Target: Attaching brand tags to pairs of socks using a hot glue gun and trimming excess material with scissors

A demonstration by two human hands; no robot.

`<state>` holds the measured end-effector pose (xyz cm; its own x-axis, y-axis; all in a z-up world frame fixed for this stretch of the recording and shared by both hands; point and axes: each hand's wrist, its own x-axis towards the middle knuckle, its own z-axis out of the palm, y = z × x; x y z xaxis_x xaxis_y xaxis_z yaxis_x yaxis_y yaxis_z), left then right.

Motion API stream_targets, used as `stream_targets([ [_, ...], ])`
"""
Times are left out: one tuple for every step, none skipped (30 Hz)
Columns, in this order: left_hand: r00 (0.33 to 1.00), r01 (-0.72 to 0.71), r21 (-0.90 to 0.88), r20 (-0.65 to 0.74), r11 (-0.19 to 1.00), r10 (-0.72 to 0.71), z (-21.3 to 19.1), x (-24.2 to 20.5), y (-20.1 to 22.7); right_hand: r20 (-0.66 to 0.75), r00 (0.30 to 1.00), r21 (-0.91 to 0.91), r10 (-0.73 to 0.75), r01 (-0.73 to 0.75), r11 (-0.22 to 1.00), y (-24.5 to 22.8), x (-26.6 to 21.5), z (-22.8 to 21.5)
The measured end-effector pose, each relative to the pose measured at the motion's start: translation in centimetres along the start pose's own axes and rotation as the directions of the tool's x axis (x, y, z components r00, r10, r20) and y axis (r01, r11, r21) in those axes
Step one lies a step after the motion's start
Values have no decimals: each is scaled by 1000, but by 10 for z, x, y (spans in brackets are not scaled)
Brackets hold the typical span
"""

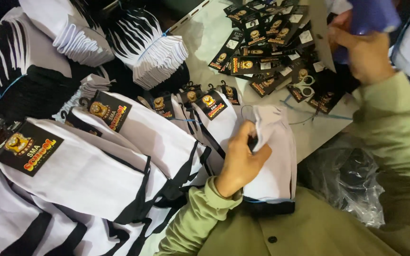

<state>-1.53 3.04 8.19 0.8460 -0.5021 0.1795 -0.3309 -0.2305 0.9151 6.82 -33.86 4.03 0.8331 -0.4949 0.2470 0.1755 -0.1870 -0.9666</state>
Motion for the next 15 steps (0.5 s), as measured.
stream_targets([
  [998,65,-154,0,986,-66,-3,-1,1,33,999,29,39,-40,999,-13,-7,-2],
  [998,68,-154,-4,986,-69,-6,0,3,38,998,29,40,-41,999,-35,-17,-5],
  [999,41,-334,-8,942,-46,-9,2,5,93,995,-127,-48,59,990,-56,-28,-8],
  [1000,12,-502,-15,865,-22,-12,3,7,158,979,-272,-126,166,948,-78,-39,-12],
  [1000,12,-500,-18,866,-24,-15,4,14,161,979,-270,-126,166,948,-20,5,-55],
  [999,45,-525,-3,850,-54,-19,6,22,494,849,-122,-186,279,952,34,39,-101],
  [996,77,-549,13,832,-83,-22,7,30,754,606,55,-255,329,943,87,70,-142],
  [997,76,-548,13,833,-82,-20,7,31,753,606,57,-258,330,942,9,32,-84],
  [996,58,-435,-29,899,-78,-19,6,32,614,775,-140,-147,290,947,-74,-24,-28],
  [995,45,-315,-68,948,-70,-17,4,33,427,903,-322,-50,203,925,-163,-99,9],
  [995,45,-314,-66,948,-69,-14,4,34,424,904,-322,-50,202,925,-182,-113,30],
  [994,25,-268,-95,963,-52,-11,3,35,512,833,65,-209,206,976,-201,-127,52],
  [992,5,-220,-124,975,-33,-8,3,37,525,758,439,-387,149,886,-220,-142,74],
  [992,6,-220,-122,976,-33,-4,0,30,524,759,439,-387,149,886,-204,-139,72],
  [989,-45,-230,-146,972,11,-2,-3,24,562,727,165,-395,370,914,-188,-137,71],
])
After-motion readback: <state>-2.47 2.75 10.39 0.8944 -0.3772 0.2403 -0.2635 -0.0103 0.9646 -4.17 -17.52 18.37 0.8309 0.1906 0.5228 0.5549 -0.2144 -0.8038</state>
